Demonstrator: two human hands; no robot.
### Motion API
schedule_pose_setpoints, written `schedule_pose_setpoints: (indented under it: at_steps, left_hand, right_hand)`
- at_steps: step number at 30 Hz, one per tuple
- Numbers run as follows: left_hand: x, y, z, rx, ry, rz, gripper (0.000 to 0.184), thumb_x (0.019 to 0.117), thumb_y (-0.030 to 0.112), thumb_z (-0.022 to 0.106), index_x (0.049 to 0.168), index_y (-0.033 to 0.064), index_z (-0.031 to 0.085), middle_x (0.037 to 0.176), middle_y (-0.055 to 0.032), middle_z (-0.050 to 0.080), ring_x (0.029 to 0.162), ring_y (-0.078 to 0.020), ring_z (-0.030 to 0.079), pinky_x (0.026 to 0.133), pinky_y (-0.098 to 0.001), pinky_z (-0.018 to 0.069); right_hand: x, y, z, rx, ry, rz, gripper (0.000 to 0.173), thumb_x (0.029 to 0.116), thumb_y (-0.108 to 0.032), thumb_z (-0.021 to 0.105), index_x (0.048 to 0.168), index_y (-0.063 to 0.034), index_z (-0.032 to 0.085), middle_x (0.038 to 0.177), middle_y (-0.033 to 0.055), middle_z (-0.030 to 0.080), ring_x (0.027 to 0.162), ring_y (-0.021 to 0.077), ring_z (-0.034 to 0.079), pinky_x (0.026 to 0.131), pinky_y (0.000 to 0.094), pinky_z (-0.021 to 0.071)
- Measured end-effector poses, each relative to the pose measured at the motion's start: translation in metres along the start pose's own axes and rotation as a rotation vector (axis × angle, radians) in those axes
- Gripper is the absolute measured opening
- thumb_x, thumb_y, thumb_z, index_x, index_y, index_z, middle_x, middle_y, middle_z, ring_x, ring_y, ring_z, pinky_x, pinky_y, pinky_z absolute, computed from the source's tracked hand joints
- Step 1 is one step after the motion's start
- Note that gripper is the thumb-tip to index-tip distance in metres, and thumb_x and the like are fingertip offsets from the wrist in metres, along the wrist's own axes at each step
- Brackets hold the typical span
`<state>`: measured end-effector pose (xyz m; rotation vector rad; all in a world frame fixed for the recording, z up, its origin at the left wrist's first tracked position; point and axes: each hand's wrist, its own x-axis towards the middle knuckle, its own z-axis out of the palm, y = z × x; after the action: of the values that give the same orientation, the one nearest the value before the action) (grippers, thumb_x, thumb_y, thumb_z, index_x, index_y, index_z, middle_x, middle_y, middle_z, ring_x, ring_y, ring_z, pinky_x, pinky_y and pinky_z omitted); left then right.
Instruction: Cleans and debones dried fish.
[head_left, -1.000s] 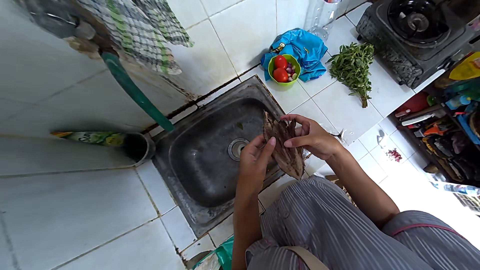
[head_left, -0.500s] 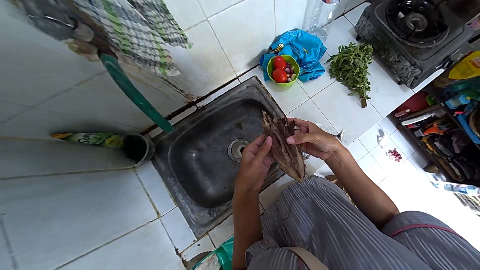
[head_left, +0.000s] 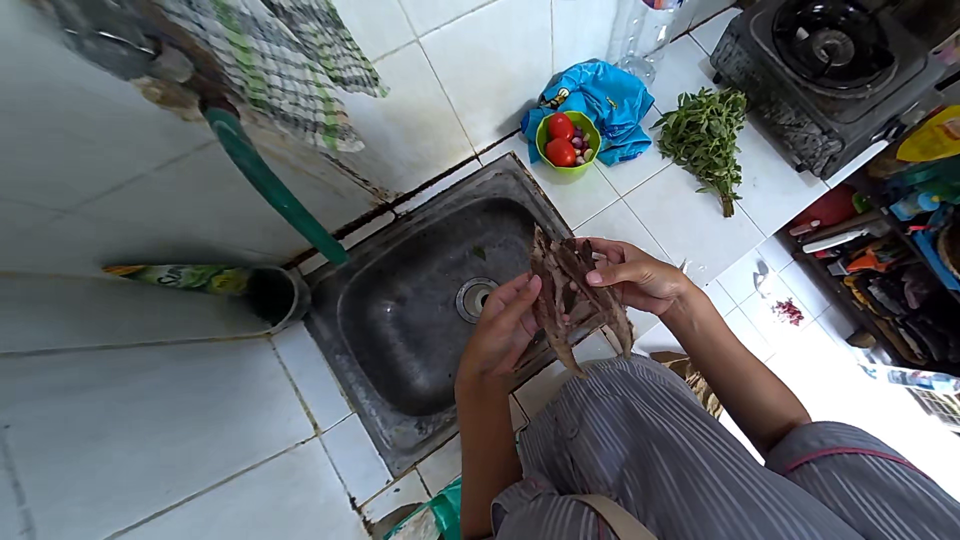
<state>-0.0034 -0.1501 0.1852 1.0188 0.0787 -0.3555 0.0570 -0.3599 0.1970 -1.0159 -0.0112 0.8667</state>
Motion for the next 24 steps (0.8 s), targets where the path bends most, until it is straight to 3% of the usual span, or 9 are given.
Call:
schedule_pose_setpoints:
  at_steps: [5, 7, 9, 11, 13, 16, 19, 24]
  left_hand:
    - [-0.001, 0.002, -0.014, 0.264, 0.018, -0.026, 0.024, 0.1024, 0.006, 0.042, 0.111, 0.0081, 0.065, 0.088, 0.0027, 0.073, 0.076, -0.0058, 0.071, 0.075, -0.0241, 0.0613]
    - [-0.003, 0.007, -0.017, 0.423, 0.061, -0.051, 0.021, 0.102, 0.002, 0.047, 0.115, 0.0043, 0.064, 0.089, 0.0033, 0.072, 0.077, -0.0029, 0.069, 0.074, -0.0208, 0.0595]
    - [-0.004, 0.008, -0.02, 0.523, 0.122, -0.08, 0.018, 0.1022, 0.002, 0.052, 0.117, 0.0016, 0.063, 0.09, 0.0034, 0.071, 0.076, 0.0001, 0.066, 0.073, -0.0176, 0.0567]
    - [-0.003, 0.007, -0.022, 0.534, 0.188, -0.09, 0.019, 0.1023, 0.0, 0.051, 0.118, -0.0006, 0.062, 0.089, 0.0027, 0.07, 0.075, 0.0, 0.067, 0.073, -0.018, 0.0568]
    - [-0.003, 0.004, -0.022, 0.483, 0.229, -0.09, 0.02, 0.1039, 0.001, 0.048, 0.119, -0.0014, 0.06, 0.09, 0.0014, 0.07, 0.076, -0.002, 0.068, 0.073, -0.0201, 0.0579]
    - [-0.001, -0.001, -0.017, 0.367, 0.241, -0.08, 0.026, 0.1057, 0.002, 0.042, 0.126, -0.0028, 0.057, 0.098, -0.0026, 0.071, 0.081, -0.0074, 0.07, 0.077, -0.0252, 0.0605]
    - [0.001, -0.005, -0.013, 0.279, 0.251, -0.071, 0.03, 0.1056, -0.001, 0.039, 0.132, -0.0033, 0.053, 0.105, -0.0054, 0.069, 0.087, -0.0099, 0.07, 0.082, -0.0273, 0.0601]
    - [0.001, -0.007, -0.006, 0.19, 0.28, -0.041, 0.031, 0.1046, -0.004, 0.04, 0.134, -0.0031, 0.052, 0.108, -0.006, 0.07, 0.089, -0.011, 0.071, 0.082, -0.0273, 0.06]
  right_hand:
    - [-0.007, -0.015, -0.02, -0.275, -0.055, -0.004, 0.062, 0.074, 0.005, 0.072, 0.131, -0.008, 0.05, 0.086, 0.0007, 0.076, 0.075, 0.0093, 0.075, 0.072, 0.0248, 0.0631]
    - [-0.011, -0.028, -0.035, -0.402, -0.121, 0.011, 0.063, 0.0714, 0.006, 0.073, 0.129, -0.0088, 0.053, 0.083, -0.0015, 0.076, 0.072, 0.0073, 0.074, 0.069, 0.0229, 0.0626]
    - [-0.014, -0.041, -0.053, -0.615, -0.066, 0.013, 0.066, 0.0722, 0.01, 0.076, 0.132, -0.0052, 0.053, 0.084, 0.0006, 0.074, 0.07, 0.006, 0.071, 0.066, 0.0218, 0.0602]
    - [-0.011, -0.046, -0.072, -0.867, 0.105, -0.011, 0.066, 0.075, 0.01, 0.08, 0.134, -0.0004, 0.053, 0.091, 0.0099, 0.074, 0.075, 0.0133, 0.071, 0.072, 0.0299, 0.0607]
    - [-0.002, -0.034, -0.096, -1.068, 0.287, -0.047, 0.063, 0.076, 0.005, 0.083, 0.133, 0.005, 0.056, 0.101, 0.0219, 0.073, 0.085, 0.0301, 0.072, 0.082, 0.048, 0.0587]
    - [0.016, 0.003, -0.129, -1.218, 0.45, -0.03, 0.058, 0.0749, -0.002, 0.087, 0.126, 0.0086, 0.062, 0.101, 0.0276, 0.072, 0.093, 0.0443, 0.07, 0.087, 0.0643, 0.0531]
    - [0.029, 0.029, -0.135, -1.287, 0.488, 0.09, 0.05, 0.079, -0.006, 0.085, 0.121, 0.0088, 0.064, 0.106, 0.0296, 0.069, 0.1, 0.0474, 0.067, 0.09, 0.0676, 0.0501]
    - [0.04, 0.048, -0.123, -1.327, 0.487, 0.059, 0.044, 0.0802, -0.006, 0.084, 0.119, 0.008, 0.067, 0.109, 0.0303, 0.067, 0.103, 0.0478, 0.065, 0.09, 0.0671, 0.0494]
